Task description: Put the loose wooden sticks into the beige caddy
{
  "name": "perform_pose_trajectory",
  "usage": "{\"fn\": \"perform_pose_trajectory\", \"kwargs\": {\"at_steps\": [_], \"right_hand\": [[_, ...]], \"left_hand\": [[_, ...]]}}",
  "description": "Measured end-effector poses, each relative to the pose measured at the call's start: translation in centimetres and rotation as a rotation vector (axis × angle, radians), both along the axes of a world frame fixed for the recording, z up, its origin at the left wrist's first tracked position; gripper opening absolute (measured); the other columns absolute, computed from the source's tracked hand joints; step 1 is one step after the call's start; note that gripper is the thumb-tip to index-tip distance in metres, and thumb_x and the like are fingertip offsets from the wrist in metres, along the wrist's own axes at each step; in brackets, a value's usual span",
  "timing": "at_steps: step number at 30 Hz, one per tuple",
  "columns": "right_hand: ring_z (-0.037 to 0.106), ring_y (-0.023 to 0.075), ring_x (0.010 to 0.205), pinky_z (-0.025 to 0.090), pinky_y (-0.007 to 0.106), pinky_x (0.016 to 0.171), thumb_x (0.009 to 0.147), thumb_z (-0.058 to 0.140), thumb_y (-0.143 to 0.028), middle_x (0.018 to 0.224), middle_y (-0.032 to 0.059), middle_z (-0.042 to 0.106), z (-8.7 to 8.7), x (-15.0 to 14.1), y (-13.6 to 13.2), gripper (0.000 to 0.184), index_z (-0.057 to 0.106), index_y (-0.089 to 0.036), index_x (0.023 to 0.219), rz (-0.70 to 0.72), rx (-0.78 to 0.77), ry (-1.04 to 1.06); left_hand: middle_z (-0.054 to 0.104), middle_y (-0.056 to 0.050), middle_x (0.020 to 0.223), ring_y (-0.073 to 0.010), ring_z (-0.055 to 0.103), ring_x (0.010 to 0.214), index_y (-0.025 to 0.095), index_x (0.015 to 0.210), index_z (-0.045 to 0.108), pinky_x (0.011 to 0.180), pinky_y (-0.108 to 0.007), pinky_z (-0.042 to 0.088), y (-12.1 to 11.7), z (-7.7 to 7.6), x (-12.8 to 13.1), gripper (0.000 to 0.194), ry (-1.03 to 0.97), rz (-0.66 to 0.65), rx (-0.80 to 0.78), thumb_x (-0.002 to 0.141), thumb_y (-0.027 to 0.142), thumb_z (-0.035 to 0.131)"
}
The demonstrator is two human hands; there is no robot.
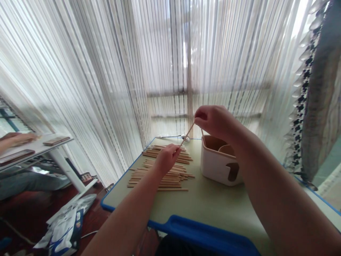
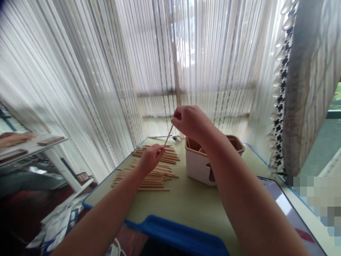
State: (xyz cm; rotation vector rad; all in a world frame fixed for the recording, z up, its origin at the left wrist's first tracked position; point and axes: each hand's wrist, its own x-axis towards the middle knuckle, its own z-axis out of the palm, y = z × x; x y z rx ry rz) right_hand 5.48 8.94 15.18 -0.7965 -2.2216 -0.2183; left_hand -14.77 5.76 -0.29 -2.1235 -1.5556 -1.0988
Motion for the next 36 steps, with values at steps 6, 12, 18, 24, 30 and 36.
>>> {"fn": "perform_pose_trajectory", "kwargs": {"at_steps": [6,12,18,24,30,36], "right_hand": [[0.057,0.0146,0.066,0.041,0.028,0.065,0.075,0.051,-0.027,0.071,0.0039,0.065,0.1,0.1,-0.5,0.021,0.069,-0.017,0.083,0.054,-0.047,0.024],[0.058,0.0146,0.070,0.042,0.027,0.067,0.075,0.054,-0.027,0.075,0.0036,0.066,0.2,0.0,-0.6,0.019,0.067,-0.018,0.085,0.123,-0.066,0.041],[0.060,0.0165,0.074,0.045,0.030,0.069,0.079,0.050,-0.026,0.083,0.0059,0.066,1.4,1.4,-1.2,0.019,0.063,-0.019,0.091,-0.036,0.043,0.320],[0.061,0.0127,0.066,0.046,0.027,0.065,0.077,0.052,-0.022,0.082,0.0055,0.067,2.8,5.1,-1.5,0.018,0.062,-0.015,0.090,-0.146,0.197,0.648],[0.059,0.0117,0.062,0.044,0.031,0.067,0.076,0.056,-0.020,0.075,0.0054,0.066,3.0,7.8,-0.3,0.018,0.064,-0.013,0.090,-0.210,0.324,0.675],[0.056,0.0117,0.064,0.041,0.028,0.060,0.075,0.056,-0.024,0.077,0.0038,0.067,2.7,7.3,-0.1,0.018,0.066,-0.016,0.088,-0.245,0.155,0.509]], "left_hand": [[0.062,-0.004,0.081,-0.0143,0.056,0.077,0.018,0.084,0.060,0.073,-0.026,0.042,0.0,-0.1,0.3,0.025,0.021,0.001,-0.041,0.093,0.029,0.040],[0.063,-0.005,0.082,-0.0146,0.057,0.079,0.018,0.086,0.061,0.074,-0.025,0.042,0.0,0.1,0.4,0.027,-0.009,-0.006,-0.024,0.093,0.032,0.039],[0.065,-0.005,0.085,-0.0154,0.059,0.080,0.018,0.087,0.062,0.076,-0.026,0.043,0.2,-0.1,0.2,0.028,-0.015,-0.001,-0.046,0.094,0.031,0.038],[0.065,-0.005,0.080,-0.0149,0.057,0.075,0.017,0.081,0.062,0.072,-0.026,0.041,-0.1,-0.1,0.8,0.034,0.009,0.021,-0.072,0.094,0.033,0.035],[0.060,-0.003,0.069,-0.0131,0.053,0.066,0.017,0.072,0.059,0.066,-0.025,0.038,-0.2,0.1,0.9,0.033,0.076,0.071,-0.101,0.092,0.032,0.038],[0.058,-0.001,0.066,-0.0128,0.051,0.064,0.017,0.068,0.056,0.063,-0.024,0.036,0.1,-0.1,0.9,0.031,0.095,0.074,-0.122,0.090,0.032,0.040]]}}
